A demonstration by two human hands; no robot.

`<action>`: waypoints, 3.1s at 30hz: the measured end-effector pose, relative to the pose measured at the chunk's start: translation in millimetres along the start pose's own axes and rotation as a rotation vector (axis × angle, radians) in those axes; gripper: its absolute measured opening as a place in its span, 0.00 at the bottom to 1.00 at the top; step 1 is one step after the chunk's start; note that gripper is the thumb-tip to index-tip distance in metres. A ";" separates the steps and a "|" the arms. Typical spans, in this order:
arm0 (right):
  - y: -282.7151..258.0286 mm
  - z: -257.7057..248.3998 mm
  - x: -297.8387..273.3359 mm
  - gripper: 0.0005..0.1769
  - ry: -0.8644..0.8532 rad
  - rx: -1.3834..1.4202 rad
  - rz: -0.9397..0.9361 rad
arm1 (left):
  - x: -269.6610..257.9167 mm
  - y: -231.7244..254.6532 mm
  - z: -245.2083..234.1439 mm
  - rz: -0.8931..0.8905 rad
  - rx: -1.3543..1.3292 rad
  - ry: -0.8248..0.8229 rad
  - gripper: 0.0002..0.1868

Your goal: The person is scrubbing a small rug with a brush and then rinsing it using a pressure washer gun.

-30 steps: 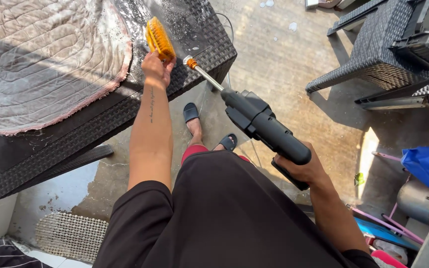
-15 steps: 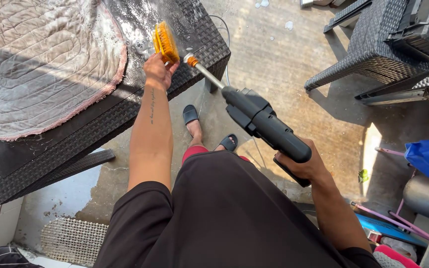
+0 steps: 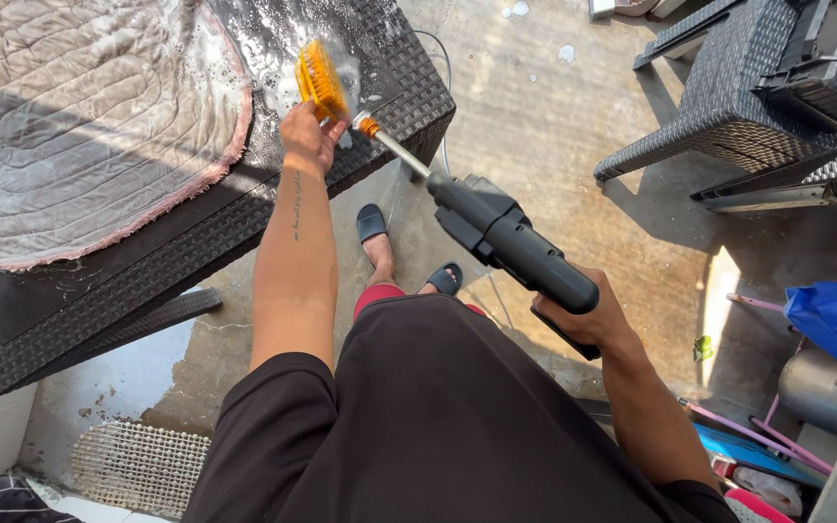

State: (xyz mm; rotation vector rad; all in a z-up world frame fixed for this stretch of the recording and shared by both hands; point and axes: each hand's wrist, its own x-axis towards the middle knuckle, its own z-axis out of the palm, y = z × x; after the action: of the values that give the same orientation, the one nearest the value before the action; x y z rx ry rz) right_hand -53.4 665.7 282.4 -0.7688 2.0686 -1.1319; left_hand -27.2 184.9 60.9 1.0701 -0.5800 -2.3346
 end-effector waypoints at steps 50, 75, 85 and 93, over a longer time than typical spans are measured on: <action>113.5 -109.6 -76.7 0.13 1.051 0.539 0.414 | -12.8 -324.3 351.5 -0.234 0.812 -0.591 0.15; 226.6 -409.9 43.9 0.20 0.998 0.488 0.292 | 76.8 -489.9 688.0 -0.249 0.826 -0.515 0.15; 290.2 -628.7 55.3 0.27 1.147 0.634 0.205 | 120.4 -698.1 862.7 -0.337 0.669 -0.548 0.18; 377.7 -654.2 39.4 0.14 1.069 0.719 0.323 | 163.0 -788.8 967.9 -0.276 0.906 -0.417 0.21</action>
State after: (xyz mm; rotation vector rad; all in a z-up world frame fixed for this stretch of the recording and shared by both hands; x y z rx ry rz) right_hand -647.3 1129.4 215.6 0.6474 2.1073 -2.1618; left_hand -1084.9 866.9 103.8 1.0398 -1.8741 -2.5835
